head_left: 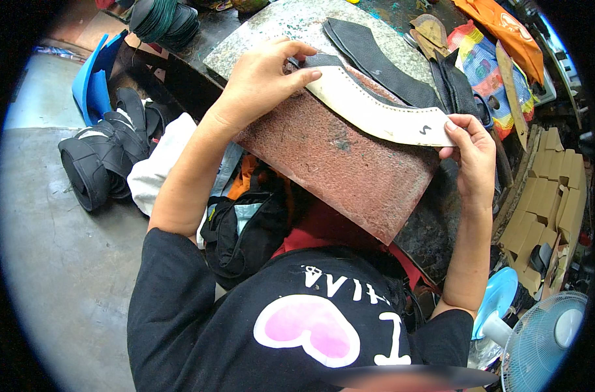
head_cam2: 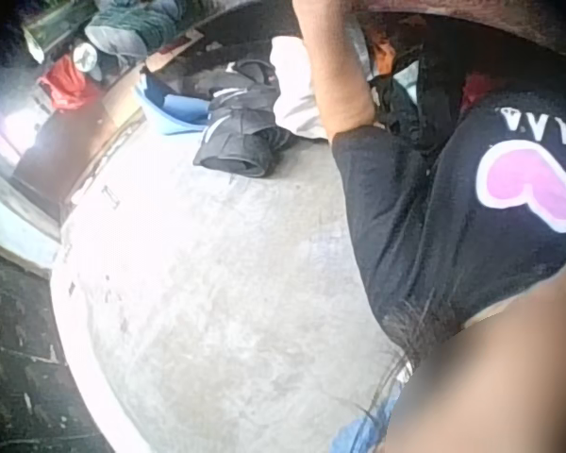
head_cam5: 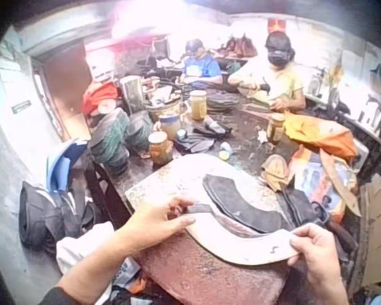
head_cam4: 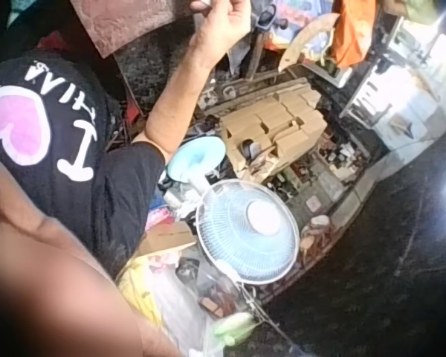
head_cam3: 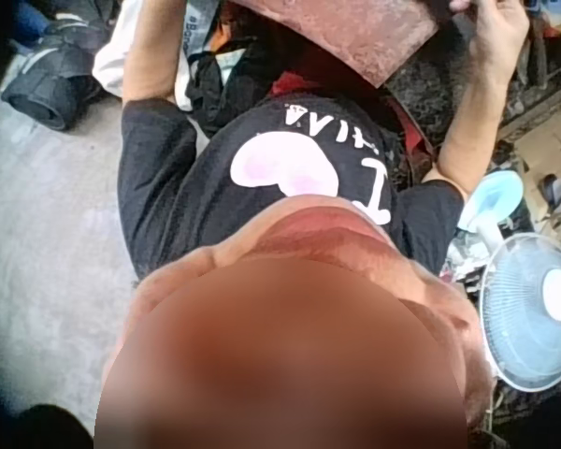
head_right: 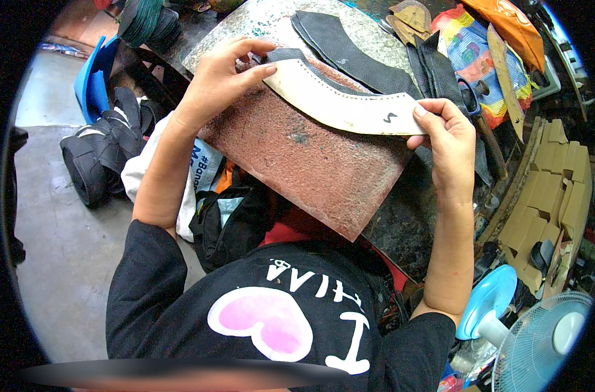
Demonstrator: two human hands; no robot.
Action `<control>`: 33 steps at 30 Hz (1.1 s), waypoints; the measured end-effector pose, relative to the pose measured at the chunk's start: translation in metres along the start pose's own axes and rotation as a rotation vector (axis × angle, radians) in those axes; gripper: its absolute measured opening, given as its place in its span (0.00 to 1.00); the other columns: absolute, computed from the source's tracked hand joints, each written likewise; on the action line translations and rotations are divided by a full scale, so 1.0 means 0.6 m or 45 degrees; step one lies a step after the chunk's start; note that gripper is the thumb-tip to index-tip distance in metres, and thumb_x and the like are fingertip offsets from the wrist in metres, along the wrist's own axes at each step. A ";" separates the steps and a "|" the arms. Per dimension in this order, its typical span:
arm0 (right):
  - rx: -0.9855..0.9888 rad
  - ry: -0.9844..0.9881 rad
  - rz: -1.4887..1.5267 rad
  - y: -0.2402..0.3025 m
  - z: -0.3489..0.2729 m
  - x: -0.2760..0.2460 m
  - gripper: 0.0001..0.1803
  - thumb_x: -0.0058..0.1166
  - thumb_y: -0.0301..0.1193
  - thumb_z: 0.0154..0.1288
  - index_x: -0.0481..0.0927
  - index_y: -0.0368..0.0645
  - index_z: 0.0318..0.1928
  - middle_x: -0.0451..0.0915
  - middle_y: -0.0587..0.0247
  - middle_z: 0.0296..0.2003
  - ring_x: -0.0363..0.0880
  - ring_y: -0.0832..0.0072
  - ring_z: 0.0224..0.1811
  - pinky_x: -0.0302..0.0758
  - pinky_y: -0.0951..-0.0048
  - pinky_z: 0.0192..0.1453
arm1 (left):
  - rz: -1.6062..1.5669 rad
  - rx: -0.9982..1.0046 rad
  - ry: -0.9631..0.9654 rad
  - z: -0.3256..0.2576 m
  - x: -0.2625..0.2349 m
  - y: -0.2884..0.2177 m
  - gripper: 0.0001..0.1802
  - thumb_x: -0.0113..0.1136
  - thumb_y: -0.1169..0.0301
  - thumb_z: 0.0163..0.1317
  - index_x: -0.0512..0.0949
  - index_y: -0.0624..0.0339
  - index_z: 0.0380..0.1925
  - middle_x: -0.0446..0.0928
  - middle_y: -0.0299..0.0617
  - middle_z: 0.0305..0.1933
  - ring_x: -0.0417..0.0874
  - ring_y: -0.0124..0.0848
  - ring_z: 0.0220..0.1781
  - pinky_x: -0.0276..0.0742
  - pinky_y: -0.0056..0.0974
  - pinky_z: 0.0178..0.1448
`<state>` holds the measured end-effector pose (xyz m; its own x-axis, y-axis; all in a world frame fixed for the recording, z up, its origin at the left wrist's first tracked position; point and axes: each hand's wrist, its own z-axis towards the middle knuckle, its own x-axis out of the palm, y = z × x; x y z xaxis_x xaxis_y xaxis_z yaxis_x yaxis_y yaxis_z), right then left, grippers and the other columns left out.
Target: The person aligns and stacks black leather pieces on a workbench, uses a template to check shapes, and arranges the pieces into a pile. The person also moves a jar and a sanding block aside to clear the workspace.
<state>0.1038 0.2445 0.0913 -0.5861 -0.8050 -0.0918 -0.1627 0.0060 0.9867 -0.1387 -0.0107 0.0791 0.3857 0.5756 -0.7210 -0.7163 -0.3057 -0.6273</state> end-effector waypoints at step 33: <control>-0.244 -0.085 -0.894 -0.002 -0.012 0.016 0.12 0.62 0.33 0.67 0.85 0.35 0.42 0.84 0.54 0.27 0.83 0.74 0.29 0.78 0.71 0.37 | 0.129 0.196 0.038 0.038 0.017 0.028 0.14 0.65 0.64 0.62 0.80 0.63 0.41 0.78 0.49 0.45 0.79 0.46 0.51 0.74 0.44 0.58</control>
<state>0.1043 0.2324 0.0902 -0.4425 -0.5433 -0.7134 -0.3799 -0.6070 0.6980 -0.1599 0.0072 0.0678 0.3225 0.5241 -0.7882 -0.8322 -0.2398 -0.4999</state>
